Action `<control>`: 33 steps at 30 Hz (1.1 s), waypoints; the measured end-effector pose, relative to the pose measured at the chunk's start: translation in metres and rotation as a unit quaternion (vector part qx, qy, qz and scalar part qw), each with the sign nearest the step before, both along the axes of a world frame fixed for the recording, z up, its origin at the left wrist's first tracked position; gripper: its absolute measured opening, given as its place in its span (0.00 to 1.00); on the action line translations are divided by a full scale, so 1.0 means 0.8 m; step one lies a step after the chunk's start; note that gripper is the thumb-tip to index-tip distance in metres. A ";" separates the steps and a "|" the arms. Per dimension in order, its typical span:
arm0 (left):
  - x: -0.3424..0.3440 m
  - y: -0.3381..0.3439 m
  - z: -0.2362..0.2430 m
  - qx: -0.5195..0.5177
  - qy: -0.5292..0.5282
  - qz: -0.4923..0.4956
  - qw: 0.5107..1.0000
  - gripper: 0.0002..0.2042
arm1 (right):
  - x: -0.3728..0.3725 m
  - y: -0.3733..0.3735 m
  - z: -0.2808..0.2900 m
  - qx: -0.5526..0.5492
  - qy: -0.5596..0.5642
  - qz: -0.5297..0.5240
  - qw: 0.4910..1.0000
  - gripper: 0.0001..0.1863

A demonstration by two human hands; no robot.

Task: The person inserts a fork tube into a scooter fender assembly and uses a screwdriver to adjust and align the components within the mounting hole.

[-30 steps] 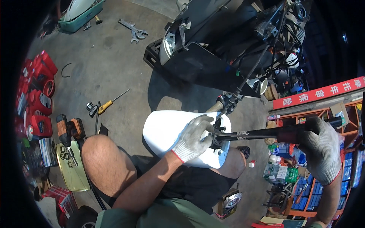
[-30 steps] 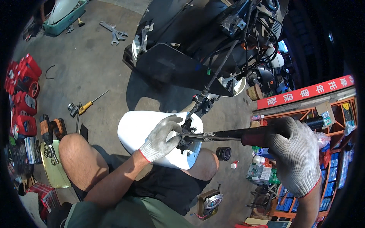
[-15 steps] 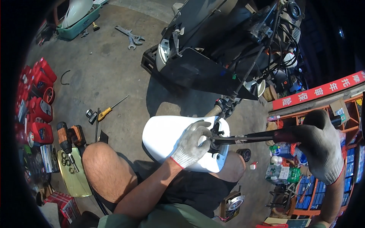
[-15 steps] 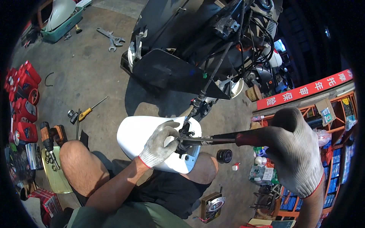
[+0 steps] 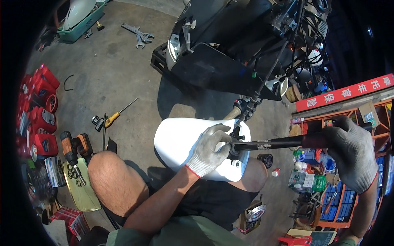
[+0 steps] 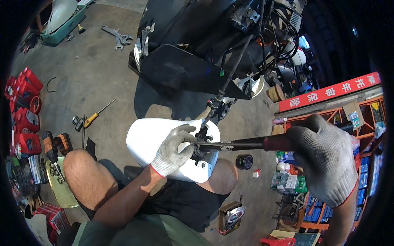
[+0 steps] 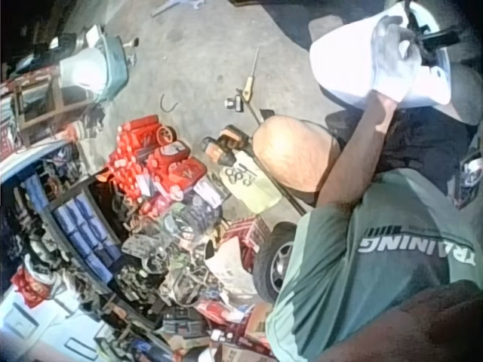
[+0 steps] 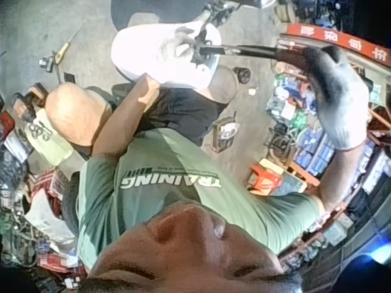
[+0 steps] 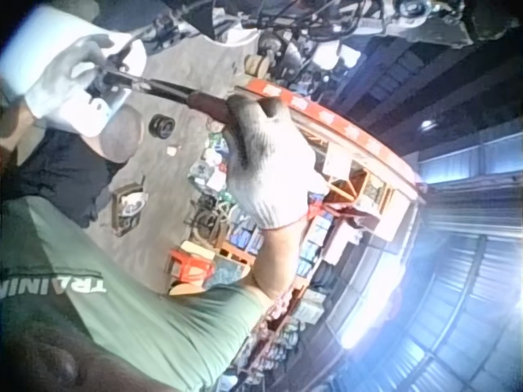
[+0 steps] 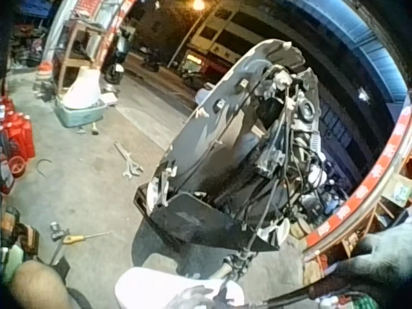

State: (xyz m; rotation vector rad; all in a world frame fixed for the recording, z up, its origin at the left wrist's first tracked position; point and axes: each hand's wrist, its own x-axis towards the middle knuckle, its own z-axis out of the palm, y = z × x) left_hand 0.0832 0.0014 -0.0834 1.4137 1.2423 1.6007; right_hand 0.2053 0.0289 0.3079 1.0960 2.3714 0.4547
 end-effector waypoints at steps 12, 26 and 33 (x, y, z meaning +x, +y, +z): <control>0.005 -0.001 -0.002 0.001 0.000 0.010 1.000 0.12 | 0.019 0.011 -0.017 0.066 0.033 0.221 0.973 0.19; -0.002 -0.001 0.001 -0.020 0.012 0.006 1.000 0.12 | 0.007 0.003 -0.002 -0.018 0.108 -0.006 0.994 0.17; -0.008 0.000 -0.007 0.013 0.063 0.003 0.998 0.15 | 0.023 0.012 -0.002 -0.025 0.188 -0.030 0.981 0.20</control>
